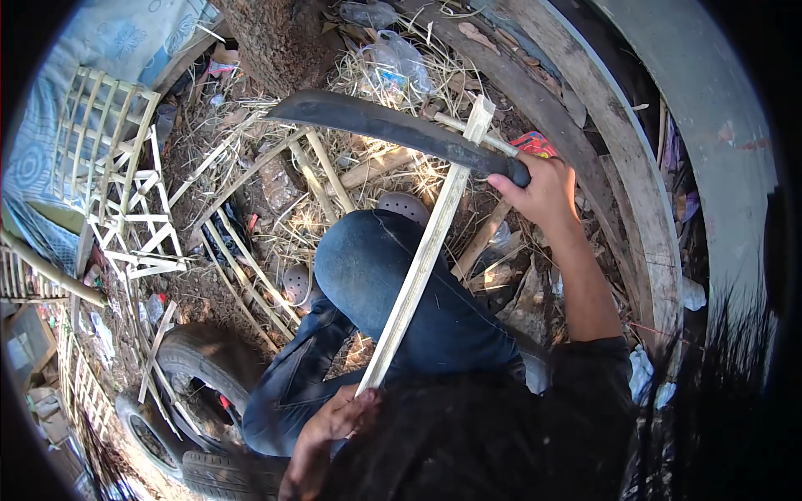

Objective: The person thins a wood slat using a large blade, then hammers a small nail into a wooden frame assembly.

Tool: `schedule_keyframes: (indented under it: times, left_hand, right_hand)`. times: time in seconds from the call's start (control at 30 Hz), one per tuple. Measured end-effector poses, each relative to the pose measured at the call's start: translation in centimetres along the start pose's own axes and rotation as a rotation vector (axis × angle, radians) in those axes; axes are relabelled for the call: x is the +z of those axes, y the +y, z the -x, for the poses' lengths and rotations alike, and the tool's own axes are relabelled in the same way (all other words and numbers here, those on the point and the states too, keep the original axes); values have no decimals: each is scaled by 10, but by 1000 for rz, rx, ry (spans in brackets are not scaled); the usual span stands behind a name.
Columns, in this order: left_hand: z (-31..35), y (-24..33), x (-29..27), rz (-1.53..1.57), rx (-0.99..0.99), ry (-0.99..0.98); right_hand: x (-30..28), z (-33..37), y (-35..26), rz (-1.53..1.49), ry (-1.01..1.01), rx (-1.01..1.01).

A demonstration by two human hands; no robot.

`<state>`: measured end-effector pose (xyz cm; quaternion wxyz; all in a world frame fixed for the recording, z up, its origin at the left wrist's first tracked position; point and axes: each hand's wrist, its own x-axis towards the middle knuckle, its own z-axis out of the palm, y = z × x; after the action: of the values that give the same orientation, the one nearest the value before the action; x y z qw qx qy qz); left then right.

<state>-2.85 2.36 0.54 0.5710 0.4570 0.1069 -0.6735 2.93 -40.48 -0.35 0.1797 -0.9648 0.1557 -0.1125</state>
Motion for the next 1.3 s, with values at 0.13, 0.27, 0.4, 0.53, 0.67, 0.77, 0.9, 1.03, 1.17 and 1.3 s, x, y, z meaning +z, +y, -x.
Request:
schedule_keyframes:
  times: [0.13,0.27,0.4,0.53,0.67,0.77,0.9,1.03,1.17,1.3]
  left_hand:
    - [6,9,8,-8,21,2]
    - [3,3,8,-27,27,-35]
    - [3,1,11,-42,39,5]
    - [3,-11,-2,41,12,-35]
    - [-13,-1,20,-24,69,-5]
    - [-7,-12,4,-16,92,-40]
    - [-11,6,24,60,14,-5]
    - [-1,9,19,-221,-20,108]
    - [-2,-3,10,108,14,-19]
    - [5,-6,-3,-93,40,-38]
  right_hand:
    - [16,-11,29,130,33,28]
    - [7,-15,29,168,58,-26]
    - [-3,-11,-4,116,-25,-58]
    - [5,-11,-15,176,-49,-335]
    - [-9,-21,30,81,-58,61]
    - [-7,1,-14,21,-41,-137]
    - [-8,-24,31,58,-150,193]
    - [-7,4,10,-44,61,-110]
    - [-1,-34,63,271,-166,377]
    - [-24,-4,85,136,83,464]
